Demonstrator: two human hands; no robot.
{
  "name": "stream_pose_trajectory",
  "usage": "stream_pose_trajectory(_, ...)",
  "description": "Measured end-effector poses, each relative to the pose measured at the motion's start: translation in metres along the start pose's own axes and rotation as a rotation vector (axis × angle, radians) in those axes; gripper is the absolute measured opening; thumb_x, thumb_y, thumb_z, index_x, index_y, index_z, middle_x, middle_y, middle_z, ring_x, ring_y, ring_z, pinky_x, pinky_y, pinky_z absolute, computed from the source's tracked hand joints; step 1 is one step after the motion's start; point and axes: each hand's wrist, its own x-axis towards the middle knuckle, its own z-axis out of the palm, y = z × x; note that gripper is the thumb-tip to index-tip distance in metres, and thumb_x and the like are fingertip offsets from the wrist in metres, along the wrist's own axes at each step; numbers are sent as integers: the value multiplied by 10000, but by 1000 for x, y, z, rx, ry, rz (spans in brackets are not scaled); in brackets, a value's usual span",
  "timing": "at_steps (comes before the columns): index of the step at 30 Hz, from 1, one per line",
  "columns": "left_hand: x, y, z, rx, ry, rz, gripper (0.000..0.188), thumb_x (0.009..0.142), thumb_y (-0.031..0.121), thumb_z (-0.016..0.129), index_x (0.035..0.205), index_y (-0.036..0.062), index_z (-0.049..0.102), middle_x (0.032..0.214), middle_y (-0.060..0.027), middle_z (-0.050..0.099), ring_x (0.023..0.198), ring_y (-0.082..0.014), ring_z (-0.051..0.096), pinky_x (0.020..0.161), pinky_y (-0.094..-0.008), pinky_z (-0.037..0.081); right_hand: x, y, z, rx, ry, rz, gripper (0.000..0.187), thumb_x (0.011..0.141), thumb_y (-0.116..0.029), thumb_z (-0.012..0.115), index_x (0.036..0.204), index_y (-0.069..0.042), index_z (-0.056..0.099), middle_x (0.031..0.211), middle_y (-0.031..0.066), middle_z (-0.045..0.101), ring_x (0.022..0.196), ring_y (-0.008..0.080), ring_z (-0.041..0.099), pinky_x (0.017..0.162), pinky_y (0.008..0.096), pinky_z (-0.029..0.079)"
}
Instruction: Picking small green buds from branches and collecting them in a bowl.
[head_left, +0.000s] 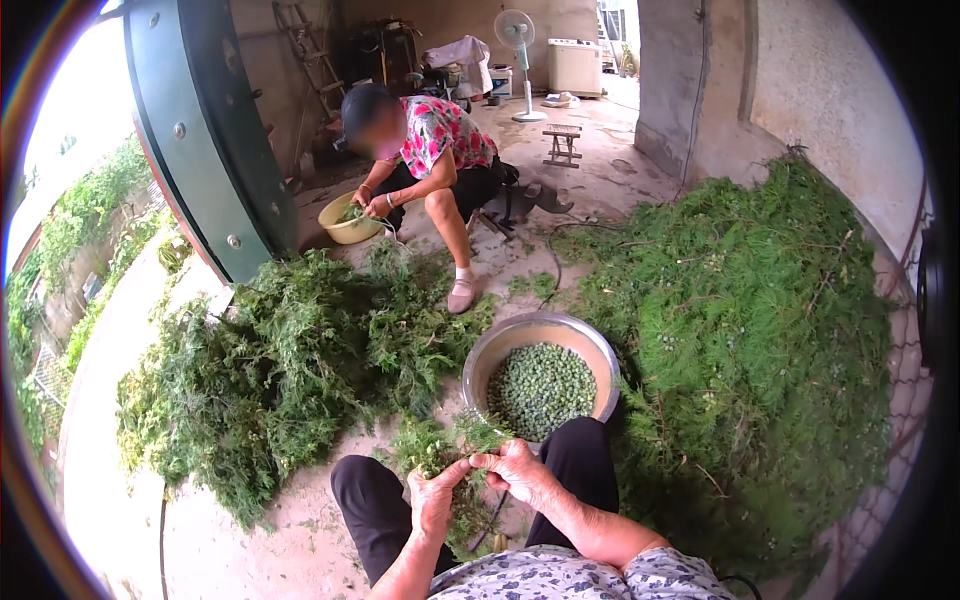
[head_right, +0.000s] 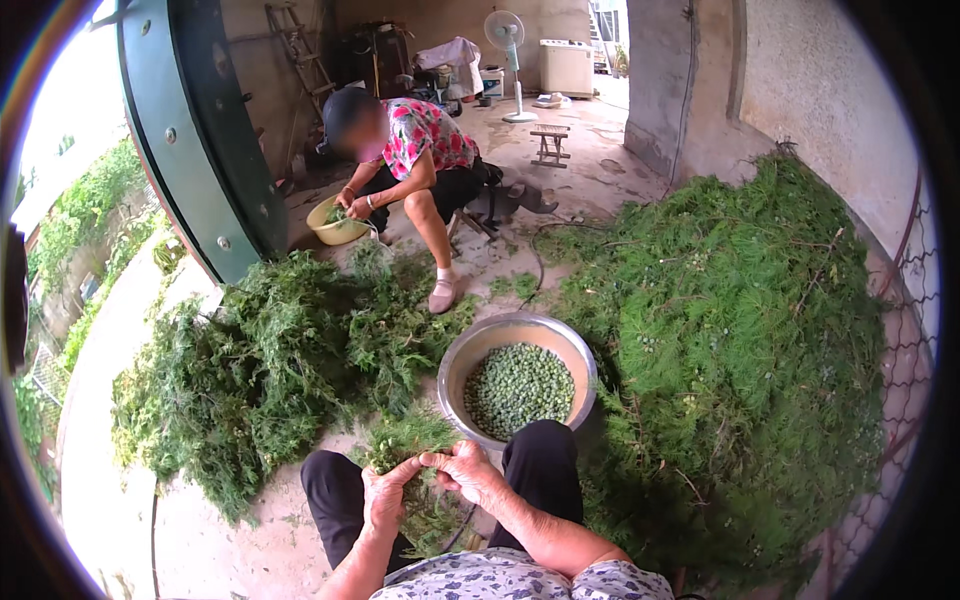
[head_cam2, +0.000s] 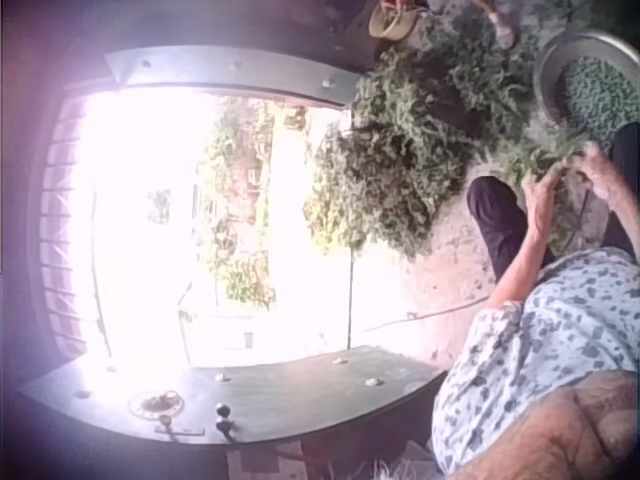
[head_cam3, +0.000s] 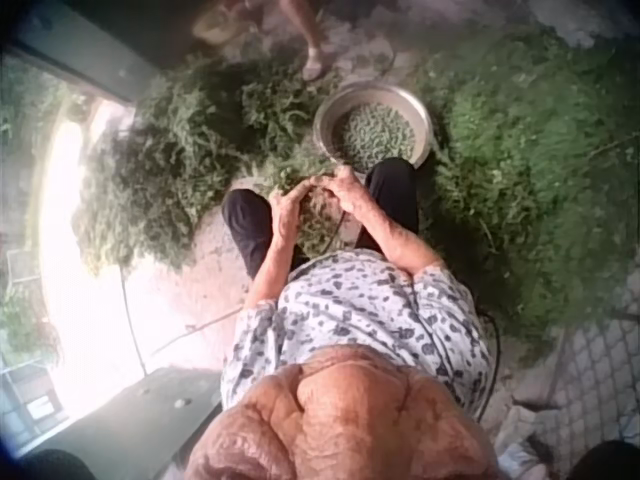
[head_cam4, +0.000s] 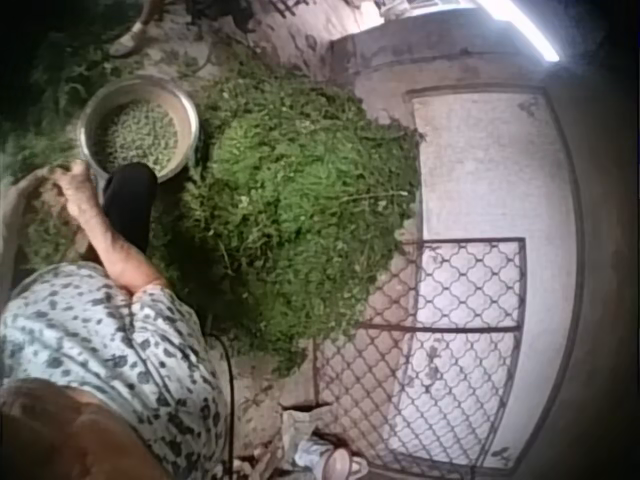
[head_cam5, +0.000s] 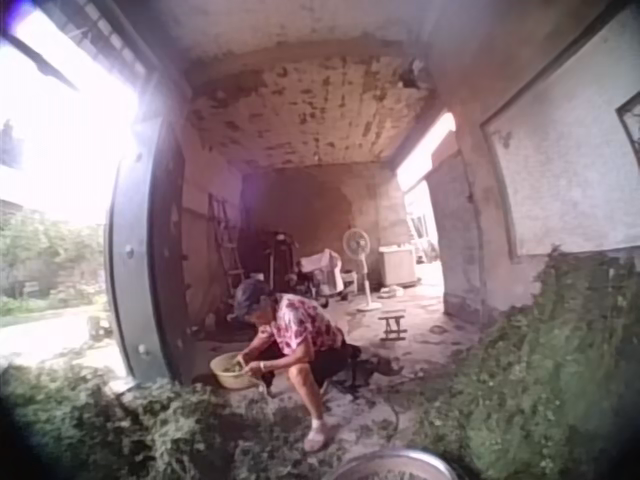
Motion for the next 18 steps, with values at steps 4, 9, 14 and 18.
stream_pose_trajectory(4,4,-4,5,-43,-87,-75,227,679,1,722,885,-9,625,806,-48,640,669,-123,592,618,-242,475,-10,-7,-7,16,11,8,235,719,-121,739,881,-42,588,706,-3,573,429,55,436,324,188,293)
stream_pose_trajectory(9,-5,-5,7,-7,-82,-92,245,677,-11,712,905,-15,621,830,-61,643,699,-134,608,645,-254,490,-11,4,-15,15,20,-45,222,724,-150,742,831,-14,603,665,15,581,416,59,454,304,186,281)
stream_pose_trajectory(14,-13,-3,0,19,-41,-86,242,675,-60,669,906,-22,607,798,-85,637,655,-166,616,601,-288,515,-12,16,-12,-14,-42,-30,309,690,-135,764,932,-62,588,730,-7,577,446,51,430,342,189,288)
stream_pose_trajectory(18,-9,-13,-16,-1,-9,-22,244,661,-77,666,893,-28,613,814,-93,641,663,-174,625,606,-298,522,-5,25,-3,-366,-6,-222,265,705,-178,760,871,-45,602,686,-7,575,448,52,436,368,203,306)
